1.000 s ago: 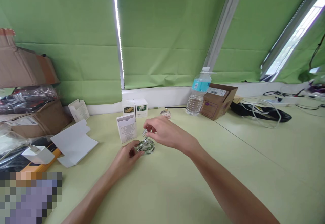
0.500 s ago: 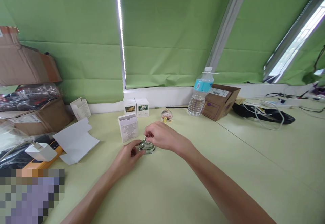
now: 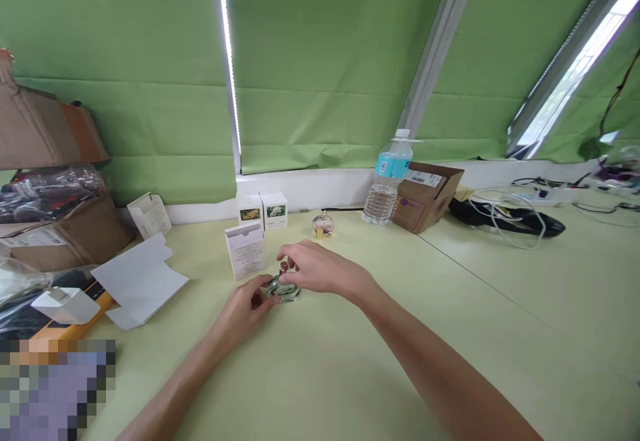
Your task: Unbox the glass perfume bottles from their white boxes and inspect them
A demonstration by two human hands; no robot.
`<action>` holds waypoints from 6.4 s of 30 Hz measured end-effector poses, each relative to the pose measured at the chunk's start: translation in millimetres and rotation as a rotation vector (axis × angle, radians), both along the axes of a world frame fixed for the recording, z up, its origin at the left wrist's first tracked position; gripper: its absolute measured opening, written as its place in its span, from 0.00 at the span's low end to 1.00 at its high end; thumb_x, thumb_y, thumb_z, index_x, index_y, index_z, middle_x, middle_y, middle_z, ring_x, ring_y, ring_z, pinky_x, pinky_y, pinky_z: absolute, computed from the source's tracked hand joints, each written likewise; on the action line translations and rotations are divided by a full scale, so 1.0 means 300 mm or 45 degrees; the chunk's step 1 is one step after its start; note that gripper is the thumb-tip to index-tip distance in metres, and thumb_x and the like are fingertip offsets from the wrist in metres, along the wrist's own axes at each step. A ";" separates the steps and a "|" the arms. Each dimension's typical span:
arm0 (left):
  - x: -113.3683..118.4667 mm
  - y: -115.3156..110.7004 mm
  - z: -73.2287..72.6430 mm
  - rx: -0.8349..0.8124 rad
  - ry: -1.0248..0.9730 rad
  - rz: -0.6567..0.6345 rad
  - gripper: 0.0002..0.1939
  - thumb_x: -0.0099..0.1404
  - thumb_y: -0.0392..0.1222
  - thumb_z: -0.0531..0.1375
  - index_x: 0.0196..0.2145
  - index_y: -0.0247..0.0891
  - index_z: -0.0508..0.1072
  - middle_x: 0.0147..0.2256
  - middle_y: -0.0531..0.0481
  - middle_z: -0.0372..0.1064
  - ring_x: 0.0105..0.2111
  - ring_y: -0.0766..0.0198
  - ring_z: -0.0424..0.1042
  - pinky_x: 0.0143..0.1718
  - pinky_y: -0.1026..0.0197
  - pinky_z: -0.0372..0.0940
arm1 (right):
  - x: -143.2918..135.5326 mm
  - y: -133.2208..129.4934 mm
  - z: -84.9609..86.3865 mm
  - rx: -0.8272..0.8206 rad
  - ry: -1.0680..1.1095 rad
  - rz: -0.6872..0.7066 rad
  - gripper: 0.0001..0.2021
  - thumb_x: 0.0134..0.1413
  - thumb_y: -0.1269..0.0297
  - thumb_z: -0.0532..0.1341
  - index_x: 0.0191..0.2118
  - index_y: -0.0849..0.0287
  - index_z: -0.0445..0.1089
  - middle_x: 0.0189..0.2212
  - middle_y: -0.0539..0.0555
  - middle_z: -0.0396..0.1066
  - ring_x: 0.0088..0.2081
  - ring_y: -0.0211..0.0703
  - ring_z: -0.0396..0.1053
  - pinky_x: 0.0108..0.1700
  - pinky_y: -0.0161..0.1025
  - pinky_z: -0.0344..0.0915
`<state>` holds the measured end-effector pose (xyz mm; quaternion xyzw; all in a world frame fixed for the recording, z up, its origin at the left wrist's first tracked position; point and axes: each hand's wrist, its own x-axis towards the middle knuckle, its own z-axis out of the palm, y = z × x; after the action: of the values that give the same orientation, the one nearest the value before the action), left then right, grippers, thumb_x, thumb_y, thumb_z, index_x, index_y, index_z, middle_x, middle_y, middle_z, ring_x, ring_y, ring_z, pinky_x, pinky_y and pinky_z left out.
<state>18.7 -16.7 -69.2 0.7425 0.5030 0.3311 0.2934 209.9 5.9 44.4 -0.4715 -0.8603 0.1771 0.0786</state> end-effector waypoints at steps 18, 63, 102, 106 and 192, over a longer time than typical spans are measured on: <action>-0.155 0.072 0.093 0.872 0.178 0.582 0.15 0.64 0.46 0.59 0.49 0.44 0.69 0.59 0.44 0.54 0.57 0.50 0.59 0.54 0.49 0.60 | -0.001 0.017 0.004 -0.140 -0.016 -0.053 0.31 0.55 0.34 0.48 0.43 0.58 0.70 0.31 0.55 0.71 0.26 0.40 0.64 0.25 0.35 0.51; -0.185 0.115 0.138 0.402 0.018 0.302 0.15 0.64 0.48 0.59 0.48 0.48 0.68 0.49 0.52 0.70 0.43 0.59 0.74 0.48 0.54 0.69 | -0.019 0.064 -0.051 0.017 -0.165 0.133 0.12 0.43 0.56 0.65 0.32 0.58 0.70 0.30 0.53 0.71 0.29 0.42 0.66 0.23 0.34 0.50; -0.110 0.040 0.227 0.180 0.025 -0.239 0.11 0.66 0.46 0.57 0.44 0.49 0.76 0.48 0.49 0.68 0.46 0.57 0.70 0.44 0.57 0.73 | 0.055 0.010 0.124 -0.117 0.772 0.125 0.17 0.41 0.55 0.69 0.36 0.60 0.74 0.25 0.48 0.69 0.27 0.36 0.63 0.27 0.33 0.58; -0.111 0.042 0.223 0.169 0.002 -0.236 0.11 0.66 0.45 0.57 0.43 0.49 0.77 0.51 0.50 0.67 0.49 0.56 0.69 0.45 0.57 0.73 | 0.057 0.009 0.130 -0.140 0.850 0.114 0.19 0.42 0.53 0.69 0.38 0.61 0.73 0.24 0.48 0.67 0.26 0.35 0.61 0.27 0.33 0.57; -0.094 0.036 0.194 0.163 -0.058 -0.140 0.20 0.66 0.41 0.56 0.55 0.50 0.63 0.55 0.51 0.64 0.49 0.60 0.68 0.47 0.57 0.70 | -0.061 -0.018 0.014 0.328 0.137 0.218 0.24 0.65 0.56 0.47 0.22 0.59 0.67 0.20 0.48 0.61 0.23 0.34 0.52 0.29 0.36 0.46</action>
<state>-9.4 -5.9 -11.0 0.7785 0.4326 0.3626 0.2744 191.5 0.6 48.7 -0.3723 -0.9075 0.0963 0.1691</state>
